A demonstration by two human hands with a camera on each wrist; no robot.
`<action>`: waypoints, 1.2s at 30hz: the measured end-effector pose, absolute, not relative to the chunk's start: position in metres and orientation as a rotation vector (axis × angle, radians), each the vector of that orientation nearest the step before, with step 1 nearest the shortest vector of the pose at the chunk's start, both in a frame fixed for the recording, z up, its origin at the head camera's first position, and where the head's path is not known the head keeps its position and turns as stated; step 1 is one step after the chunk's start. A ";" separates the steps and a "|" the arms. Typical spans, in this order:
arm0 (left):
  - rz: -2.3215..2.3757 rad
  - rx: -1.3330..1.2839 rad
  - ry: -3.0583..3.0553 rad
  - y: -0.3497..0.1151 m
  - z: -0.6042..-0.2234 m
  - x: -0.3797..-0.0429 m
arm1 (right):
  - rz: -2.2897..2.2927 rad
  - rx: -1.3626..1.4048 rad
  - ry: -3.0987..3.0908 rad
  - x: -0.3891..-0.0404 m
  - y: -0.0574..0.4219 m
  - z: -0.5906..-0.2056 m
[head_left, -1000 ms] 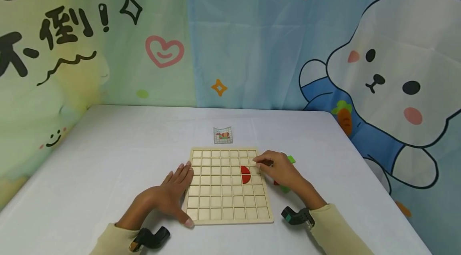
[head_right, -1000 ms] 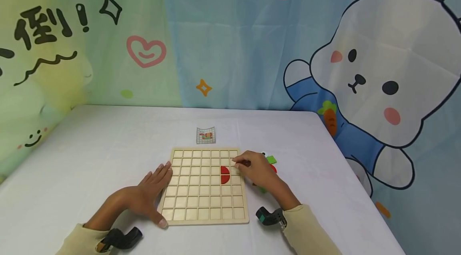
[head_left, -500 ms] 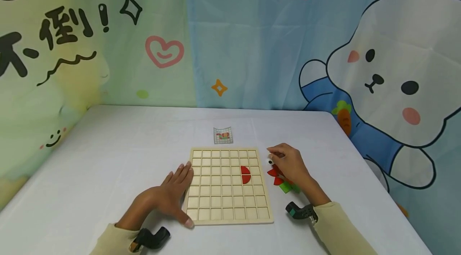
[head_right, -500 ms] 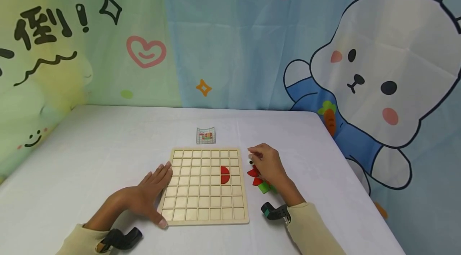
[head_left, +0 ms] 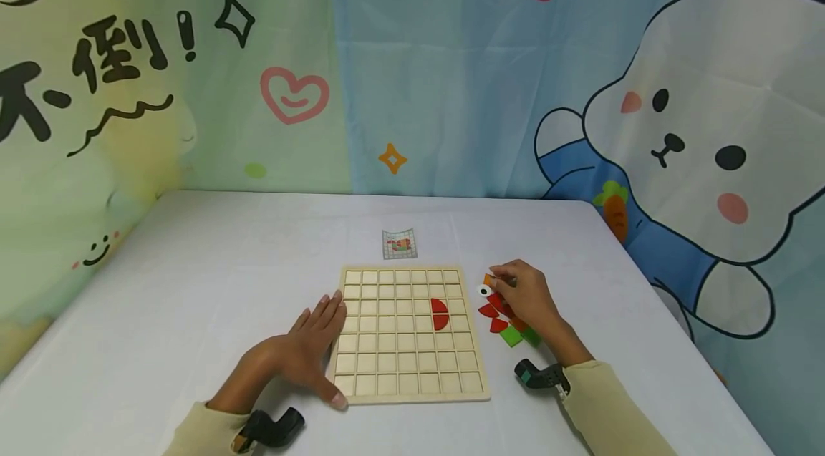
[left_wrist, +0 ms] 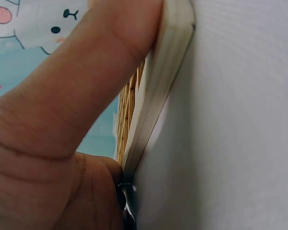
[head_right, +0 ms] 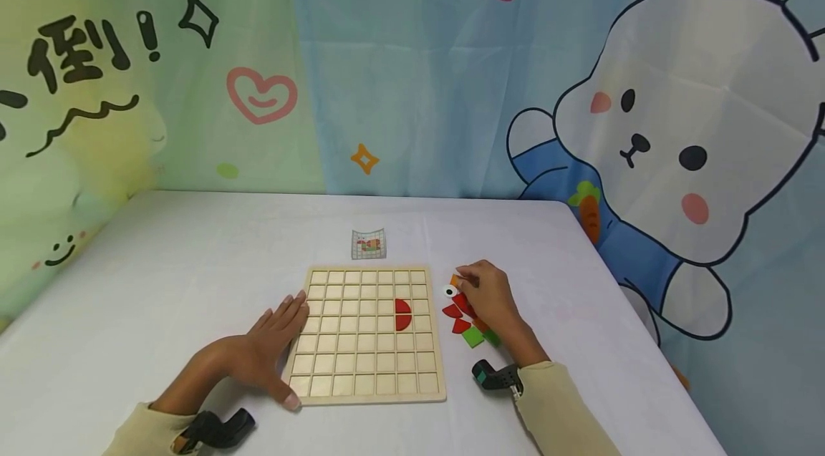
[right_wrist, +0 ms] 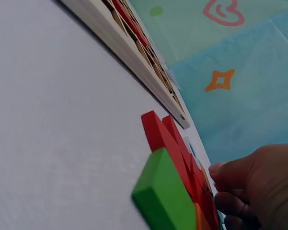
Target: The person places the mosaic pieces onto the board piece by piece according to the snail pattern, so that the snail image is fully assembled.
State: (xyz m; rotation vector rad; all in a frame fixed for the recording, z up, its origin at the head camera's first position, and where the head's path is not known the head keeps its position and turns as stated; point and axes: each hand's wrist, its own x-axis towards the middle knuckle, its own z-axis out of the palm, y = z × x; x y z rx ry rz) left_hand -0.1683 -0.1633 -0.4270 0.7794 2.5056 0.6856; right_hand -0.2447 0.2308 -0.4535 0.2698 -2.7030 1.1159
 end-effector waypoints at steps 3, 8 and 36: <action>0.701 0.797 2.501 -0.165 -0.432 -0.170 | 1.090 0.254 -2.739 -0.246 0.232 -0.454; 0.650 0.780 2.508 -0.164 -0.430 -0.170 | 1.013 0.256 -2.770 -0.246 0.232 -0.453; 0.613 0.738 2.528 -0.160 -0.422 -0.168 | 1.132 0.402 -2.655 -0.243 0.227 -0.449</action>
